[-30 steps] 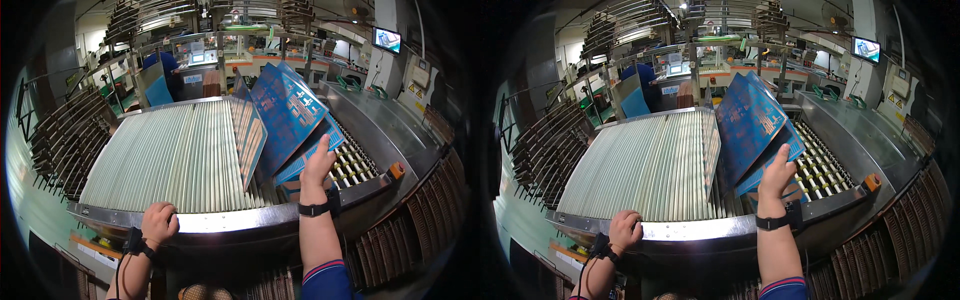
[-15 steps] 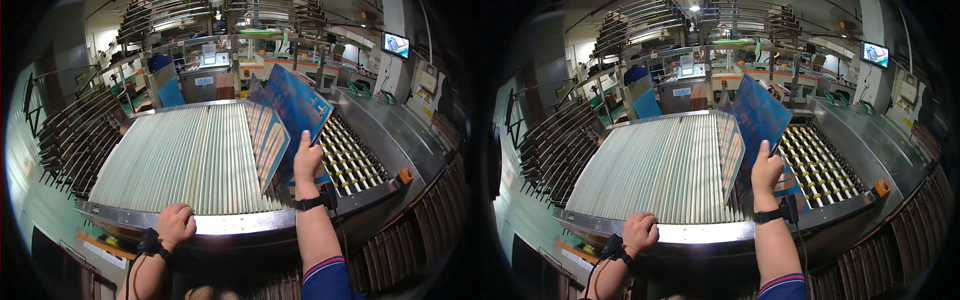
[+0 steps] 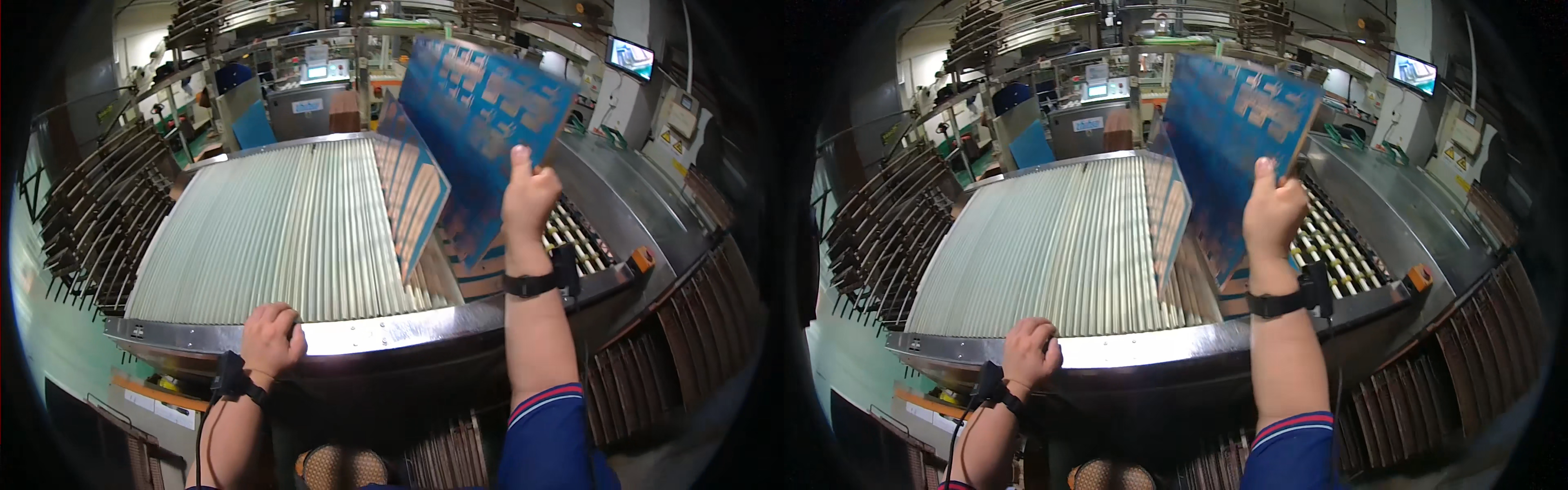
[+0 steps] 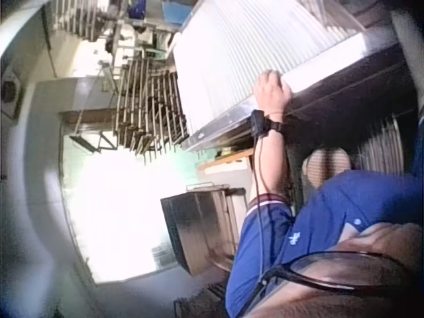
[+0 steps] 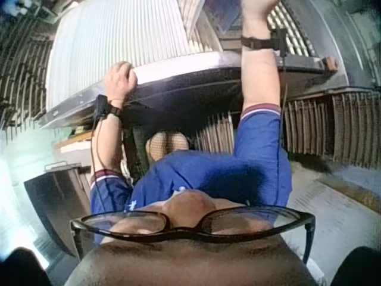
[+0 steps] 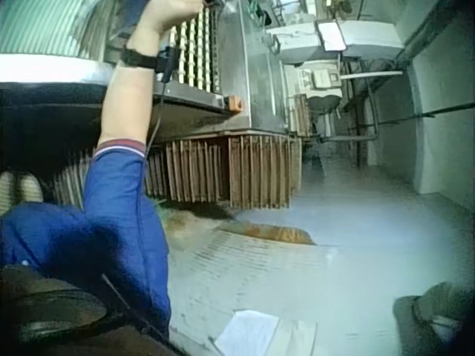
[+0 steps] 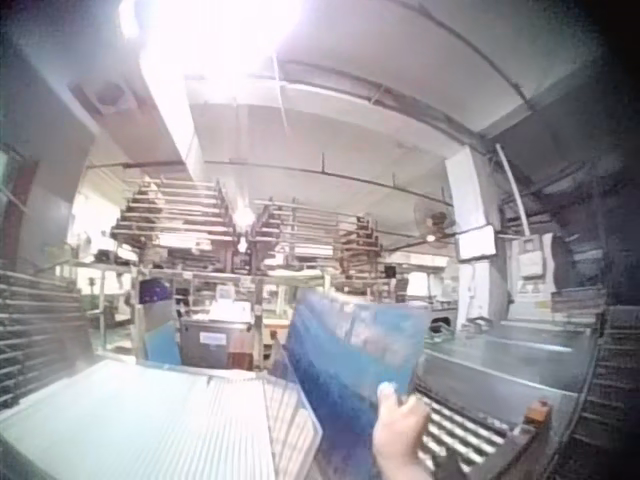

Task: Inspecting and sorting large sheets of printed circuit boards in a factory environment.

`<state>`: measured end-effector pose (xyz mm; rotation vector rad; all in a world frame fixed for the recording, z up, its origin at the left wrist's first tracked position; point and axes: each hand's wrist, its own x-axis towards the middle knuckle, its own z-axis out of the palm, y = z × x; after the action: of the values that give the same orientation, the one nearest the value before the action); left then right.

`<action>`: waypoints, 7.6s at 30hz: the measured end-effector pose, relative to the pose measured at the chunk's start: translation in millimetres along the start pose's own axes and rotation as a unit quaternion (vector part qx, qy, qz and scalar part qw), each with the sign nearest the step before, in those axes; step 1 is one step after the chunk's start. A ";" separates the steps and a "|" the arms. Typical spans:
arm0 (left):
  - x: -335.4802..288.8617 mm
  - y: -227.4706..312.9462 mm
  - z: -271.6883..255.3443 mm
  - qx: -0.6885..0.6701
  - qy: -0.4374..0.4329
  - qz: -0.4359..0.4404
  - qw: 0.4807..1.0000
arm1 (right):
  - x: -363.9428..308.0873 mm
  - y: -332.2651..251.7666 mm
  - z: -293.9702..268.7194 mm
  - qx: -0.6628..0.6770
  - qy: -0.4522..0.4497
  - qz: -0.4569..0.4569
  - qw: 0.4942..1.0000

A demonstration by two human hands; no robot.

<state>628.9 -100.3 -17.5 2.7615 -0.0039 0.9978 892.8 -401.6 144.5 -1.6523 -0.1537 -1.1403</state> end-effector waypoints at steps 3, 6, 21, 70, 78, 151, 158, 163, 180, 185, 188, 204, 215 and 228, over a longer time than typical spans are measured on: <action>-1.5 -3.6 -2.9 0.008 -0.004 -0.005 1.000 | 20.6 -39.8 -67.7 -0.001 0.050 0.005 0.999; -4.8 -6.7 -1.1 0.017 0.007 -0.005 1.000 | 26.2 -85.2 -149.5 0.067 0.180 0.013 0.981; -65.6 32.0 -26.1 -0.477 0.039 -0.206 0.853 | -137.5 -218.2 -373.4 0.498 0.002 0.141 0.855; -269.7 143.8 -235.9 -0.440 0.288 -0.618 0.584 | 18.8 109.7 -11.8 0.188 -0.286 0.140 0.929; -280.7 107.2 -207.6 -0.411 0.207 -0.641 0.615 | -39.9 142.5 -51.6 0.204 -0.167 0.107 0.959; -516.8 245.5 -396.5 -0.431 0.442 -0.525 0.586 | -486.4 -190.6 -276.2 0.368 -0.771 0.351 0.384; -582.9 278.6 -418.2 -0.388 0.487 -0.480 0.618 | -502.1 -258.5 -259.8 0.385 -0.834 0.286 0.273; -656.3 310.1 -464.0 -0.332 0.576 -0.468 0.582 | -576.7 -331.7 -282.8 0.428 -0.839 0.226 0.250; -982.3 411.3 -680.2 -0.141 0.772 -0.464 0.411 | -919.8 -676.1 -524.7 0.273 -0.961 0.047 -0.005; -1016.5 375.1 -728.0 -0.081 0.741 -0.524 0.412 | -1008.4 -706.0 -519.2 0.249 -0.966 -0.023 -0.060; -1045.6 337.5 -755.3 -0.065 0.743 -0.506 0.433 | -1054.1 -750.5 -522.7 0.230 -0.969 0.001 -0.094; -1172.7 61.9 -878.1 0.238 0.407 -0.776 0.419 | -1317.3 -1050.7 -234.4 0.179 -0.779 -0.598 0.063; -1248.8 -184.6 -972.1 0.239 0.097 -0.626 0.736 | -1358.6 -1200.0 -80.3 0.197 -0.629 -0.647 0.382; -1212.2 -515.4 -1009.2 0.175 0.103 -0.665 0.719 | -1559.3 -1356.5 142.4 0.434 -0.393 -0.735 0.343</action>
<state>-907.3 517.7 -125.5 1.9015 2.0011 0.7872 -670.0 941.1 -71.8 -0.4317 -2.7942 -0.7546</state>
